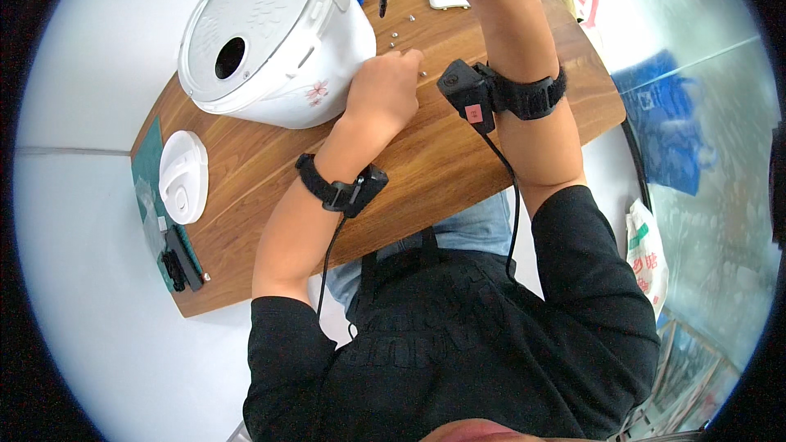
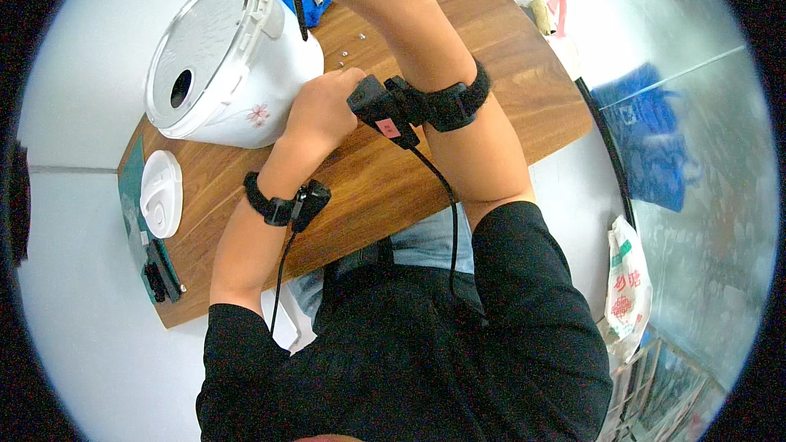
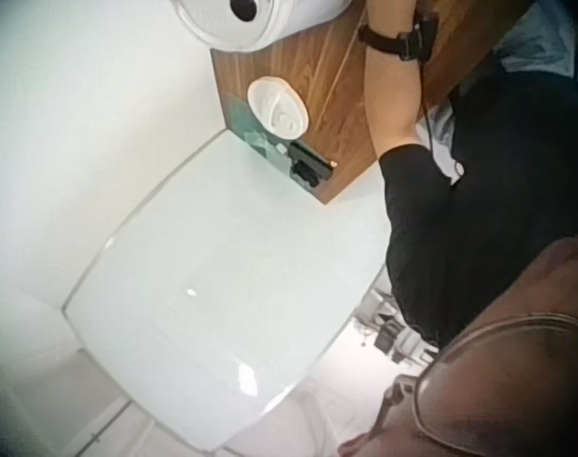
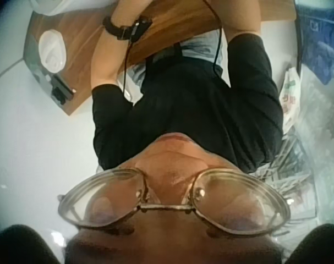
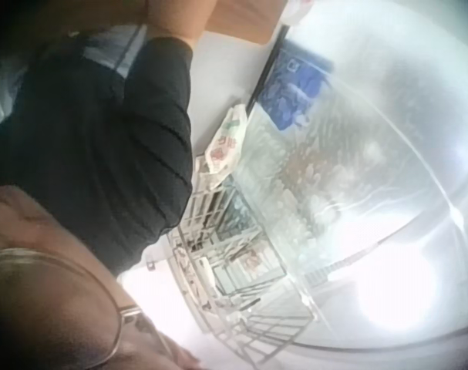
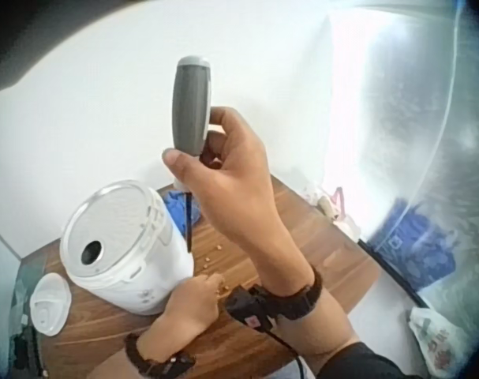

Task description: The person disassembles a white rice cooker by removing the lid, detaching a front panel, and unscrewing multiple screws from the base with a screwdriver. They then wipe the exterior with a blue cloth.

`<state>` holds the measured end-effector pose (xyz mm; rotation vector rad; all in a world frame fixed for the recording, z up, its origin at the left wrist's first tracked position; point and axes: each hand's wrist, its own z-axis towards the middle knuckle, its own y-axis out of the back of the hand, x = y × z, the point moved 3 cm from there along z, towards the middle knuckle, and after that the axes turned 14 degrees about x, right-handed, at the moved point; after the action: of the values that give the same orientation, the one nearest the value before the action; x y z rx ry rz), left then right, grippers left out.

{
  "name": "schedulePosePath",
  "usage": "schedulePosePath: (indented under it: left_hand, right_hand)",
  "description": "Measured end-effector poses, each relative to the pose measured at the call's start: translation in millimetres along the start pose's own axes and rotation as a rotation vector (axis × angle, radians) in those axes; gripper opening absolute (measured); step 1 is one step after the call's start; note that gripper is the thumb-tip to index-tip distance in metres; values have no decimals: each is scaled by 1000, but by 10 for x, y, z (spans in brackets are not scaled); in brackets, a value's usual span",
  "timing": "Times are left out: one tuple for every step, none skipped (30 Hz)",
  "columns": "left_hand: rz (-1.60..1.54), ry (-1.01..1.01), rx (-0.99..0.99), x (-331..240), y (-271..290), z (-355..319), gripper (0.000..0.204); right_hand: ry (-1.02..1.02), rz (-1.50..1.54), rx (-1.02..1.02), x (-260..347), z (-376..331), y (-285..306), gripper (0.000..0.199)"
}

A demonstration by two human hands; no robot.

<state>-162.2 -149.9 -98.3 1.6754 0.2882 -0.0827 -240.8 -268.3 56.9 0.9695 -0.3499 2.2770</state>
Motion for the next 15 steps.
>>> schedulePosePath:
  left_hand:
    - [-20, -5, -9, -25, 26, -40, 20]
    - [-80, -58, -31, -46, 81, -140, 21]
    - [-135, -111, -45, -81, 223, -300, 22]
    - [-191, -168, -60, -79, 368, -472, 24]
    - [-323, -137, -40, -34, 494, -728, 24]
    - [-464, -145, -18, -7, 631, -928, 25]
    - [-453, -171, -92, 54, 750, -1130, 23]
    - [-444, -209, -165, 162, 843, -1296, 20]
    - [-418, -267, -278, 310, 954, -1418, 14]
    - [-446, -215, -357, 445, 1049, -1598, 13]
    - [-464, -181, -474, 584, 1125, -1727, 14]
    - [-414, -103, -587, 770, 1181, -1835, 19]
    - [-279, -66, -648, 1008, 1201, -1912, 34]
    - [-220, -27, -635, 1133, 1208, -1891, 42]
    - [-158, 7, -622, 1257, 1250, -1872, 51]
  right_hand:
    - [34, -15, -7, 3, -12, 25, 49]
    - [68, -30, -14, 16, -17, 46, 49]
    - [48, -9, -20, 7, -18, 77, 49]
    - [29, 9, -29, -7, -22, 83, 49]
    - [12, 65, -8, -58, -22, -10, 49]
    - [1, 78, -1, -30, -17, -24, 49]
    - [-12, 94, 6, -10, -17, -34, 49]
    - [-23, 99, 9, 7, -22, -25, 49]
    - [-23, 99, -13, 41, -14, 22, 49]
    - [-22, 134, -12, 14, -14, -24, 49]
    - [-20, 169, -9, -11, -24, -73, 50]
    - [8, 202, 2, 9, -30, -133, 50]
    - [41, 239, 14, 26, -55, -201, 51]
    - [77, 278, 28, 30, -77, -254, 51]
    - [118, 315, 39, 47, -75, -273, 52]
